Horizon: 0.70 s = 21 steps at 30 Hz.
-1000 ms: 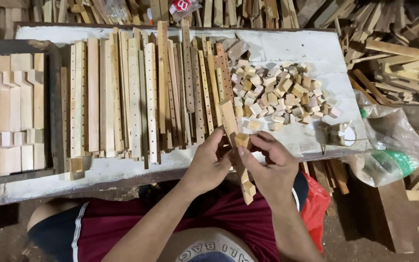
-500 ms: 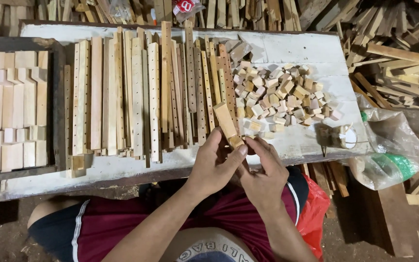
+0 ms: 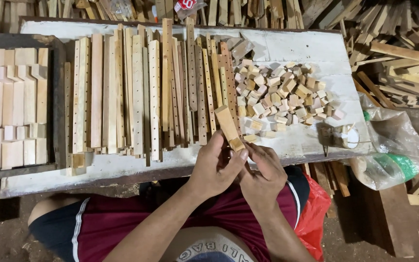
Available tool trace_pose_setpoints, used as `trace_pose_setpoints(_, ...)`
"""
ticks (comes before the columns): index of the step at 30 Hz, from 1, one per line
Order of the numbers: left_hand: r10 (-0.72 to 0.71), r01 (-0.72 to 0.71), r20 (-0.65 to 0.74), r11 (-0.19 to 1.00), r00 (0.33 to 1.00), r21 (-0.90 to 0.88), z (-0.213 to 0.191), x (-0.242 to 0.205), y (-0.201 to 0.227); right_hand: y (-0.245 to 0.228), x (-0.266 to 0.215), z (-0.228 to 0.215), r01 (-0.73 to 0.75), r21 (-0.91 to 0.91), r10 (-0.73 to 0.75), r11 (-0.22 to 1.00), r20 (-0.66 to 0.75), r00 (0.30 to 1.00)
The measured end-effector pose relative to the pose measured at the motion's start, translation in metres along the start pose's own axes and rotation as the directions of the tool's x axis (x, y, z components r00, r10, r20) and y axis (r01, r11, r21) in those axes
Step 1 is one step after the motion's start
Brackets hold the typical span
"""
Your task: The person sits at a low workbench covered with wooden slats and a pile of small wooden blocks. They pick up slats, fit small wooden blocks onto them, and place finished pieces with the others, working through the pile one piece at a time.
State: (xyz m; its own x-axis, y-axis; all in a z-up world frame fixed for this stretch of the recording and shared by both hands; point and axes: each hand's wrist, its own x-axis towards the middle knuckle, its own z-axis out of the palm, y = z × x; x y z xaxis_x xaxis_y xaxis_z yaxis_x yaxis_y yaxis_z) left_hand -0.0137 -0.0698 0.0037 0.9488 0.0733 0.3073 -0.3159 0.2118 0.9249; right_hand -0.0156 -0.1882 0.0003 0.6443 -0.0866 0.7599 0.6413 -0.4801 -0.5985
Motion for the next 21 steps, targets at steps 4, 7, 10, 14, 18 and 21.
trace_pose_setpoints(4,0.014,-0.014,0.004,1.000,1.000,0.028,-0.003,-0.004,-0.009,-0.004,0.004,0.000,-0.005,-0.005,0.005,1.000,0.011,1.000)
trace_pose_setpoints(7,0.020,-0.021,0.008,0.999,1.000,0.032,-0.003,-0.004,-0.005,-0.007,0.006,0.001,0.012,0.016,-0.012,1.000,0.019,1.000)
trace_pose_setpoints(10,0.012,-0.012,0.000,1.000,1.000,0.015,-0.003,-0.006,-0.009,-0.007,0.006,-0.001,0.003,0.023,-0.003,1.000,0.028,1.000)
trace_pose_setpoints(14,0.002,-0.001,-0.015,0.999,1.000,0.041,-0.004,-0.006,-0.013,-0.010,0.008,-0.001,-0.056,0.019,0.055,0.998,0.057,0.997)
trace_pose_setpoints(18,-0.081,0.081,-0.011,0.997,0.997,0.007,0.001,-0.005,-0.006,0.012,-0.007,-0.010,-0.160,0.097,0.148,0.982,0.124,0.981)
trace_pose_setpoints(21,-0.122,0.125,0.042,0.991,0.992,-0.058,-0.002,-0.008,-0.002,0.013,-0.008,-0.008,-0.287,0.283,0.249,0.915,0.164,0.954)
